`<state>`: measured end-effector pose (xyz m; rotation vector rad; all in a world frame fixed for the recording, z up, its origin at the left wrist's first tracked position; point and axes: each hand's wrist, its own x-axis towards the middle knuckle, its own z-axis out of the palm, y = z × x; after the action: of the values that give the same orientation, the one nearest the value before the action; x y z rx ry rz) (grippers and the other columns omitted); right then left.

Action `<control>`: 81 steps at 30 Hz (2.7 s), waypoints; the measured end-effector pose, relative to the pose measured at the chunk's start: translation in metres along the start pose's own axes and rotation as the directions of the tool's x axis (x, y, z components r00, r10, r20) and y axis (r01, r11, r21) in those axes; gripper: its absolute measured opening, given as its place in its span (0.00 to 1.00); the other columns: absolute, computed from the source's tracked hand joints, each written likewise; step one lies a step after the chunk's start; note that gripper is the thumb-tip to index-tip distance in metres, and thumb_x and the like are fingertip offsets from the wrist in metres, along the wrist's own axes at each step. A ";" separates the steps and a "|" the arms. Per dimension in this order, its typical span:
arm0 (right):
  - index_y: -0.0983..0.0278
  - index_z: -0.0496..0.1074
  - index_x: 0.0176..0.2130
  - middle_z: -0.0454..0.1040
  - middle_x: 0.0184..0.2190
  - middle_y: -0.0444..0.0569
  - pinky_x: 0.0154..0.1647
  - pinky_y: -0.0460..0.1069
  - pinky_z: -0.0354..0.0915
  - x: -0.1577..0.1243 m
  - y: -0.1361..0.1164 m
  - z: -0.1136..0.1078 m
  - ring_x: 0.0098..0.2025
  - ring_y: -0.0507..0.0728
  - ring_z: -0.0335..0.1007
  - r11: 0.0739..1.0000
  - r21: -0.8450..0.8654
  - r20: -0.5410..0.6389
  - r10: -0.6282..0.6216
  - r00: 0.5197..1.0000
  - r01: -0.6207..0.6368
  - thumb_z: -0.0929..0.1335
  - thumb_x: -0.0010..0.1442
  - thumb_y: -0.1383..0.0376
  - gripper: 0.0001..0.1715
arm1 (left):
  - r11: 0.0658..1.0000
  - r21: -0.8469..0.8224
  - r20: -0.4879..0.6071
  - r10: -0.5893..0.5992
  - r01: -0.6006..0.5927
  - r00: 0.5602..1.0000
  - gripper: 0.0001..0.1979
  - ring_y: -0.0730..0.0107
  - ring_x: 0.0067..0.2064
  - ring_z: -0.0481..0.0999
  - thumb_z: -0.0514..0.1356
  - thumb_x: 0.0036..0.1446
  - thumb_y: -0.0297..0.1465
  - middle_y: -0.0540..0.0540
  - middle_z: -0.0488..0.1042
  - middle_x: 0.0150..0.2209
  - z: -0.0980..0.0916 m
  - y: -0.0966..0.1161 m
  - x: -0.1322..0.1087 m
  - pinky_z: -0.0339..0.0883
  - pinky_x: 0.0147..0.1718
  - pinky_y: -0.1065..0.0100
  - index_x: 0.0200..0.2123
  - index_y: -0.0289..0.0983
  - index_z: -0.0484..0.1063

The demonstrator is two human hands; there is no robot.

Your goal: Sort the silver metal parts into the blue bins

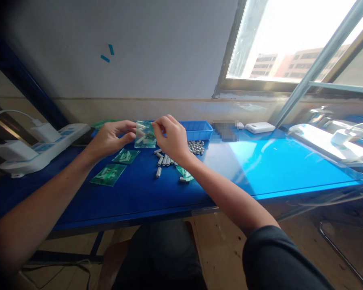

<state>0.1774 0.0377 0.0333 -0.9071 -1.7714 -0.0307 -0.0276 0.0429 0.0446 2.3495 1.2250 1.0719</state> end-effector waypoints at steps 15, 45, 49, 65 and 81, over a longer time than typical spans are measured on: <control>0.69 0.60 0.58 0.70 0.48 0.57 0.50 0.54 0.63 -0.020 -0.024 0.027 0.51 0.60 0.65 0.972 -0.078 0.459 -0.164 0.873 0.223 0.64 0.63 0.57 0.28 | 0.774 0.622 -0.159 -0.018 0.114 0.987 0.22 0.51 0.59 0.62 0.54 0.58 0.39 0.43 0.68 0.57 -0.031 -0.039 0.008 0.55 0.60 0.57 0.54 0.38 0.70; 0.66 0.69 0.45 0.75 0.44 0.57 0.46 0.50 0.61 0.091 -0.014 0.100 0.45 0.59 0.71 0.925 -0.295 0.360 -0.126 0.924 0.241 0.57 0.65 0.67 0.14 | 0.958 0.085 -0.700 -0.139 0.275 0.700 0.15 0.64 0.42 0.73 0.59 0.56 0.34 0.45 0.73 0.41 -0.039 -0.029 -0.076 0.69 0.42 0.64 0.46 0.39 0.72; 0.66 0.73 0.41 0.77 0.43 0.57 0.49 0.54 0.59 0.073 -0.009 0.115 0.48 0.62 0.71 0.881 -0.265 0.734 -0.080 0.674 0.392 0.61 0.61 0.68 0.13 | 0.891 0.398 -0.664 0.116 0.218 0.738 0.11 0.60 0.47 0.71 0.54 0.58 0.28 0.43 0.73 0.42 -0.058 -0.046 -0.025 0.67 0.46 0.62 0.42 0.39 0.74; 0.57 0.65 0.57 0.70 0.51 0.55 0.51 0.60 0.63 -0.064 0.035 -0.112 0.52 0.65 0.66 0.955 -0.292 0.801 0.212 0.559 0.057 0.66 0.58 0.49 0.31 | 0.794 0.591 -0.396 0.129 0.145 0.909 0.17 0.62 0.45 0.71 0.50 0.64 0.37 0.44 0.77 0.40 -0.026 -0.066 -0.025 0.62 0.51 0.59 0.38 0.35 0.76; 0.64 0.69 0.35 0.65 0.35 0.49 0.37 0.48 0.61 -0.018 0.013 -0.050 0.35 0.54 0.63 0.970 0.035 0.580 -0.215 0.786 0.240 0.65 0.59 0.67 0.02 | 0.987 -0.154 -0.021 -0.048 0.044 0.999 0.24 0.61 0.50 0.74 0.58 0.58 0.41 0.41 0.74 0.50 0.066 0.032 -0.033 0.70 0.41 0.66 0.55 0.36 0.64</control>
<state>0.2273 0.0150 0.0343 -0.7683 -2.4607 0.0634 0.0271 0.0030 0.0007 2.1895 1.1552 1.1399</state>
